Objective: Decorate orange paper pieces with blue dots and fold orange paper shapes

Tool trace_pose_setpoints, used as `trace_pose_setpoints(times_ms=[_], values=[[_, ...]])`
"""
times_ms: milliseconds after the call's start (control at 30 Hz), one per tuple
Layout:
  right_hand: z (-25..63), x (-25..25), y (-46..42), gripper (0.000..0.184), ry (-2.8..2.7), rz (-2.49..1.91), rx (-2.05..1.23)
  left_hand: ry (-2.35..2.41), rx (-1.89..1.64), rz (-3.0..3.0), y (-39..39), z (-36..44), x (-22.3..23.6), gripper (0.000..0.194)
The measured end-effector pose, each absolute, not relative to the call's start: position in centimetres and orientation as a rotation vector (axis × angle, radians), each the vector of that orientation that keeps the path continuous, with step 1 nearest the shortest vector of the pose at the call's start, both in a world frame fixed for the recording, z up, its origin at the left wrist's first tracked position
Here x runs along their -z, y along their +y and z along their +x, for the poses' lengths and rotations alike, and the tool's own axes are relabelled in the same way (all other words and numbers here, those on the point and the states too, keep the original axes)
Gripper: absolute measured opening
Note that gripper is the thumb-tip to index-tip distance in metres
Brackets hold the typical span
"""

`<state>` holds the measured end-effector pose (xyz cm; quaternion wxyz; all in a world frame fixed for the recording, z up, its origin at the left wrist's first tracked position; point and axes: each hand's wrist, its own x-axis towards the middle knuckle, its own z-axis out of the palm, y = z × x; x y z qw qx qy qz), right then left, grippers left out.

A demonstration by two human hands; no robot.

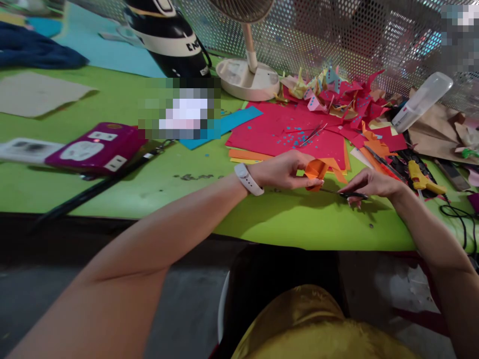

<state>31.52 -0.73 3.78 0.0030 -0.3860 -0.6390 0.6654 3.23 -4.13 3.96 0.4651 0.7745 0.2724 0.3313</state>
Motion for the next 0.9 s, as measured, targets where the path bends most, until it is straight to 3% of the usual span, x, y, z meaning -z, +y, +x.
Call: trace_pose_setpoints(times_ms=[900], values=[[31.4,-3.7,-0.8,0.032,-2.004,-1.164,-2.191,0.563,-0.868,2.111,-3.8,3.4,-2.9,0.023]])
